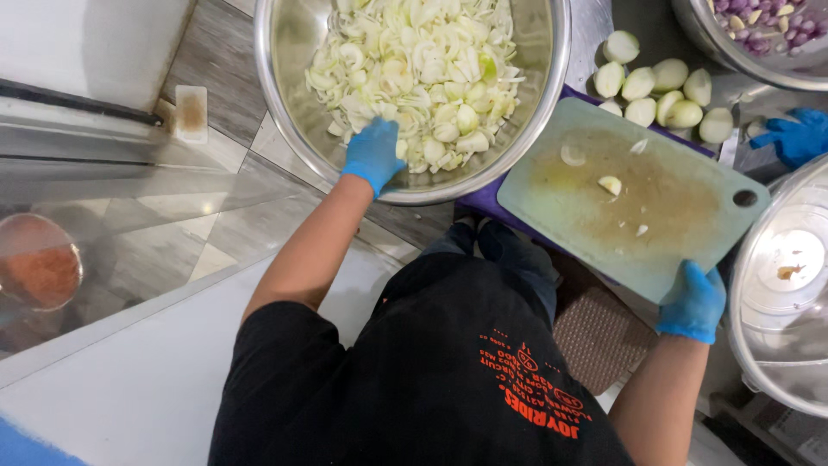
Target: The person slices peeled onions into thin pieces on a cutting board with a knife and transfers the slices by hand into a large metal bowl, repeating the cycle onion after onion. Near the end they tip the cutting board to slide the remaining slices into the bowl and resume slicing.
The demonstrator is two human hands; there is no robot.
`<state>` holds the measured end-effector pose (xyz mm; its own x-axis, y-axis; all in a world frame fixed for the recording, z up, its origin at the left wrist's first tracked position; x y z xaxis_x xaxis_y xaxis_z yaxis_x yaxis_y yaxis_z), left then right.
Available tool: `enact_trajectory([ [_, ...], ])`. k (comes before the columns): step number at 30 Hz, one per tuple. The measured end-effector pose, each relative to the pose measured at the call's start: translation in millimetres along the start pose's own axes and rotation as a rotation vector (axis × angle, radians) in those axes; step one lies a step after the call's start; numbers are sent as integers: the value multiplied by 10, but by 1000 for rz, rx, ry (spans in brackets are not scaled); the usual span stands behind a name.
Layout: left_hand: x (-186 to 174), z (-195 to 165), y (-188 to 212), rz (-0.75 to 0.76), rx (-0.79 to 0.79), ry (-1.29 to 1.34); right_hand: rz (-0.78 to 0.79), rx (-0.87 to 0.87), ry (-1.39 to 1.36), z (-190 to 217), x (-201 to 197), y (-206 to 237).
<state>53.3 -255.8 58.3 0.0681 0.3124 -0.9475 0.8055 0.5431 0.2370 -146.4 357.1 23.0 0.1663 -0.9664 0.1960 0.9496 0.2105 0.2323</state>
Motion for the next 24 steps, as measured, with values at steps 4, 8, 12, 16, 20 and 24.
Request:
enact_trajectory([
  [4, 224, 120, -198, 130, 84, 14, -68, -1, 210, 12, 55, -112],
  [8, 187, 265, -264, 171, 152, 151, -14, -53, 179, 170, 302, -2],
  [12, 164, 469, -284, 286, -26, 305, 14, -127, 189, 278, 509, 264],
  [16, 31, 588, -275, 357, -24, 651, 6, -111, 129, 187, 600, 416],
  [20, -35, 569, -250, 510, 11, 1227, 24, -5, -36, -102, 624, 402],
  [24, -23, 570, -207, 666, -87, 1540, 48, 45, -64, -402, 617, 288],
])
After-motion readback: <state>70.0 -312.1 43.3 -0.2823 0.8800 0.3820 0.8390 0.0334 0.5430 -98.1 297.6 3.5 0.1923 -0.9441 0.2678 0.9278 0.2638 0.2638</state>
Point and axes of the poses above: each hand's wrist, its own y-axis away from the middle knuckle, its own x-axis out of the palm, z = x × y, the point moved 6 cm from there along -y, towards the middle knuckle, and after that the axes turned 6 degrees about -x, right-handed, at the moved point
